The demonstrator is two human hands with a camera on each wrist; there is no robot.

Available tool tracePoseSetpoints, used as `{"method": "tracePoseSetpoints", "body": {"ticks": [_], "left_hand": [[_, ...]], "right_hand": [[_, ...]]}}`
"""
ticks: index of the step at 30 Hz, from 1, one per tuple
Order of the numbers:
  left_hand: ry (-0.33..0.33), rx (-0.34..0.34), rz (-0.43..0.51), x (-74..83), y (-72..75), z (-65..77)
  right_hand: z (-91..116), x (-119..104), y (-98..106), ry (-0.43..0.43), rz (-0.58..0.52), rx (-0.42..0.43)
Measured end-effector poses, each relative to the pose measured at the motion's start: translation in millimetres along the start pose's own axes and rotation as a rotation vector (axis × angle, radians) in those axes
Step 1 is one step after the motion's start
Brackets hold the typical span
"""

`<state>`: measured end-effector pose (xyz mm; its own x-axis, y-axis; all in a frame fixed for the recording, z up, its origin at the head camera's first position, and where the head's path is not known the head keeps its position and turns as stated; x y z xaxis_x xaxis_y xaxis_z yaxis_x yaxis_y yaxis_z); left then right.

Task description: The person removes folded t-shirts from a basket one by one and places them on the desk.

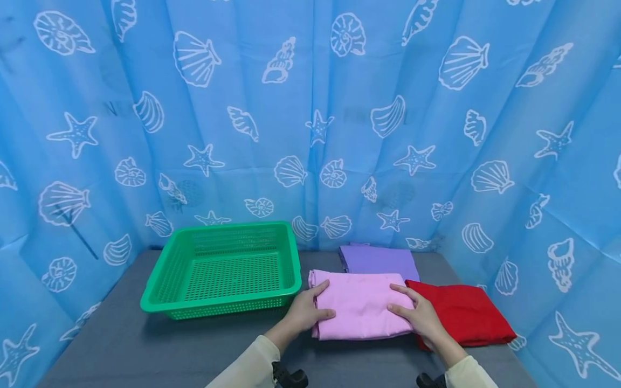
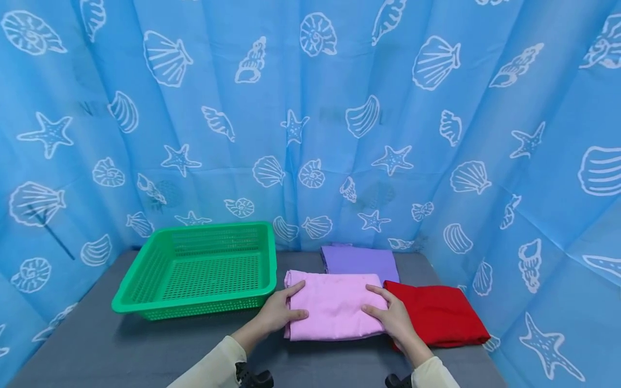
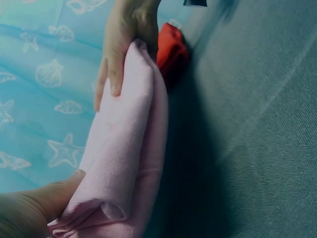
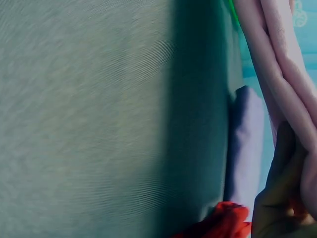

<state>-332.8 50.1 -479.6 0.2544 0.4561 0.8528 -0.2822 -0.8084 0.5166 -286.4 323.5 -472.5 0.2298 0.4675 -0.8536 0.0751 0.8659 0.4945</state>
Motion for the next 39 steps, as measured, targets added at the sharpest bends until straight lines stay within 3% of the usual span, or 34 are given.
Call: {"method": "tracePoseSetpoints", "body": {"ticks": [10, 19, 27, 34, 39], "left_hand": [[0.022, 0.010, 0.020, -13.6, -16.9, -5.2], [0.010, 0.026, 0.047, -23.6, -23.2, -2.2], [-0.001, 0.061, 0.056, -22.1, -23.5, 1.7], [-0.073, 0.047, -0.022, -22.1, -20.8, 5.8], [-0.069, -0.103, -0.235, -6.7, -6.0, 12.0]], "right_hand": [[0, 14, -4, 0.011, 0.069, 0.041], [-4, 26, -10, -0.027, 0.107, 0.058], [-4, 28, -7, -0.015, 0.187, 0.097], [-2, 18, -6, 0.028, 0.355, 0.106], [2, -4, 0, 0.105, 0.561, 0.086]]}}
Point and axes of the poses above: each hand's wrist, its own z-axis away from the middle knuckle, its own y-axis out of the back of the hand, x = y × z, the point moved 5 cm from there along -z, towards the middle knuckle, and after that the axes turned 5 degrees about -y, right-handed, at the moved point
